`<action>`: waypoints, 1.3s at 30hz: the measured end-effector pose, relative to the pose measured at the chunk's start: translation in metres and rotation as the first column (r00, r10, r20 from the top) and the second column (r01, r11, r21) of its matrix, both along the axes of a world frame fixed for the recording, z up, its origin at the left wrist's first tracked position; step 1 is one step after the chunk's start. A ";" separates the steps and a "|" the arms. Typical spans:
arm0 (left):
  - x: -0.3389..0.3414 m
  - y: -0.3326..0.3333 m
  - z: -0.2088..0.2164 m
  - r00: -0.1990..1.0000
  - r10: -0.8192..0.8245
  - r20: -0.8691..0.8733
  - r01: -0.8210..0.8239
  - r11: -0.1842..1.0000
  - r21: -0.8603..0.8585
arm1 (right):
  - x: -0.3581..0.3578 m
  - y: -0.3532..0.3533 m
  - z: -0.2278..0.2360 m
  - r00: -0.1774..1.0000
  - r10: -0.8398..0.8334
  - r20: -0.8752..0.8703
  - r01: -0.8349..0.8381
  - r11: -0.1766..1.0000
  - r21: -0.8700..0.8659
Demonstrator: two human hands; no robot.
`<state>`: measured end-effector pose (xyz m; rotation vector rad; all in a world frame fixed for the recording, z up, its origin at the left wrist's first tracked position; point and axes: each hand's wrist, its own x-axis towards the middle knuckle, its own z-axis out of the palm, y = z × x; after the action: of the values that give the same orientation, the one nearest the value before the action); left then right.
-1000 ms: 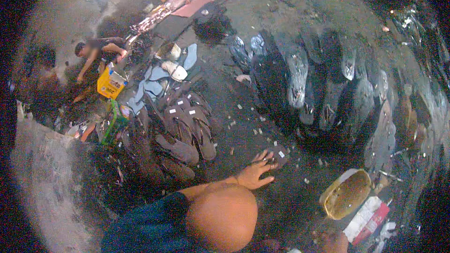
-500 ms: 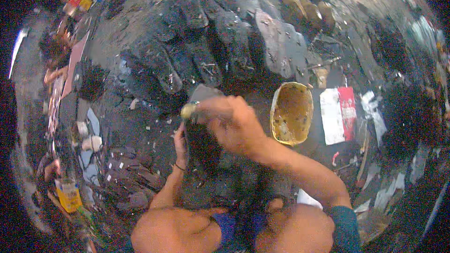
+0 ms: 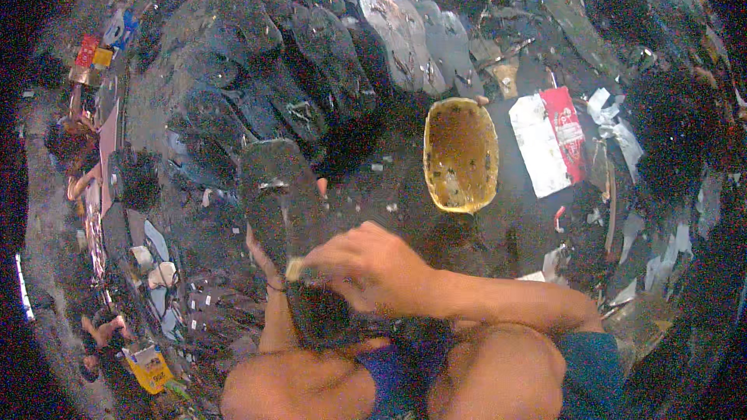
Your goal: The person sits on the ground and applies a yellowish substance from a container onto the soles of multiple black sandals using a brush. The sandals are picked up one at a time, coated, and placed back into a pile.
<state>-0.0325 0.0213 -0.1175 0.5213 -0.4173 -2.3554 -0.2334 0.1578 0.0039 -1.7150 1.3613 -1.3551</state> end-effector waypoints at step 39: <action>0.119 0.060 -0.021 0.615 -0.037 0.787 0.084 0.996 -0.018 | -0.128 0.108 0.001 0.951 -0.164 -0.261 0.308 0.551 0.775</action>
<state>0.0869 0.0810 -0.1382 1.5600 -0.8989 -2.0366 -0.3617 0.2657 0.0049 -1.0138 1.9556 -0.4984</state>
